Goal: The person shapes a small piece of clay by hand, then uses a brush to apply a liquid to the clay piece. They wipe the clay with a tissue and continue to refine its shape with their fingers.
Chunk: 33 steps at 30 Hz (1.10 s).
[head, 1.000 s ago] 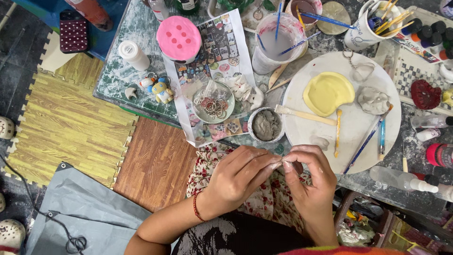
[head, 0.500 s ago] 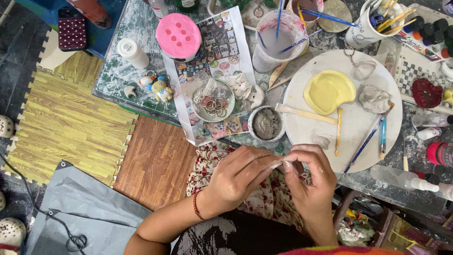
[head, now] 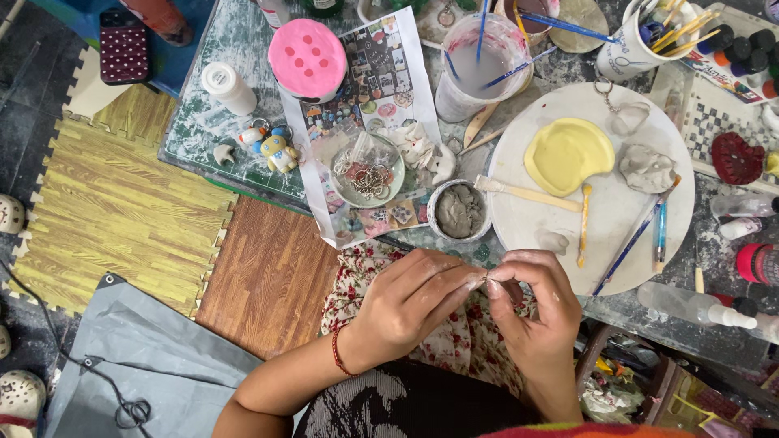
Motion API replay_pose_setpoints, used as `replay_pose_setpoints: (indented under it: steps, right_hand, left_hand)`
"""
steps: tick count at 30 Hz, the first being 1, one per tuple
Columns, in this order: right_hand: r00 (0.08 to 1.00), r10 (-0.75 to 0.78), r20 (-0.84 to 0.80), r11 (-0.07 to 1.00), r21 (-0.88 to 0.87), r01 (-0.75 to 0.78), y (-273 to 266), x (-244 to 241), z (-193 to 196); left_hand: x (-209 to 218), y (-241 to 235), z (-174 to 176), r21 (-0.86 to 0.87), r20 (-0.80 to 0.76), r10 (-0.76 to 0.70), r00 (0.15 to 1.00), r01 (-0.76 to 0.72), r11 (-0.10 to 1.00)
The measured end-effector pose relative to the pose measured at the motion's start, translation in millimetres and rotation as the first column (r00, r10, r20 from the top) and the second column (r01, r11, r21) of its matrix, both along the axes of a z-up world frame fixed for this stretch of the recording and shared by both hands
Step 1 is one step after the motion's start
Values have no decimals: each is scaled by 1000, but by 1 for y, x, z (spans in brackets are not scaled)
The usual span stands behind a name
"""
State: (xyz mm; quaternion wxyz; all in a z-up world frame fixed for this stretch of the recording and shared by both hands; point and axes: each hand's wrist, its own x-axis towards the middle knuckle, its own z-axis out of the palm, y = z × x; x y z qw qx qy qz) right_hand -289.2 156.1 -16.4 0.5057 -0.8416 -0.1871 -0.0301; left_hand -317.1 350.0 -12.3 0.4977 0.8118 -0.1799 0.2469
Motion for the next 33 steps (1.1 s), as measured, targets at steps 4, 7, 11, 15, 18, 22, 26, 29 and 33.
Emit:
replay_pose_setpoints:
  steps: [4, 7, 11, 15, 18, 22, 26, 29, 33]
  right_hand:
    - [999, 8, 39, 1000, 7, -8, 2, 0, -1]
    - [1000, -18, 21, 1000, -3, 18, 3, 0, -2]
    - [998, -19, 67, 999, -26, 21, 2, -1, -4]
    - [998, -9, 60, 1000, -26, 11, -1, 0, -5]
    - [1000, -3, 8, 999, 35, 2, -4, 1, -4]
    - [1000, 22, 19, 998, 58, -23, -5, 1, -2]
    - [999, -37, -17, 999, -3, 37, -3, 0, -1]
    - [999, -30, -9, 999, -26, 30, -3, 1, 1]
    - [1000, -9, 5, 996, -87, 10, -7, 2, 5]
  left_hand:
    - [0, -1, -2, 13, -9, 5, 1000, -5, 1000]
    - [0, -2, -3, -5, -32, 4, 999, -4, 1000]
    - [-1, -5, -5, -8, -70, 3, 998, -4, 1000]
    - [-1, -6, -6, -27, -91, -23, 996, 20, 999]
    - [-1, -5, -7, -54, -96, -45, 994, 40, 998]
    - [-1, -6, -10, -91, -140, -59, 988, 46, 995]
    - [-1, -8, -14, -105, -157, -69, 985, 53, 993]
    - [2, -11, -18, -148, -197, -93, 976, 64, 987]
    - [4, -15, -21, -204, -272, -124, 954, 69, 976]
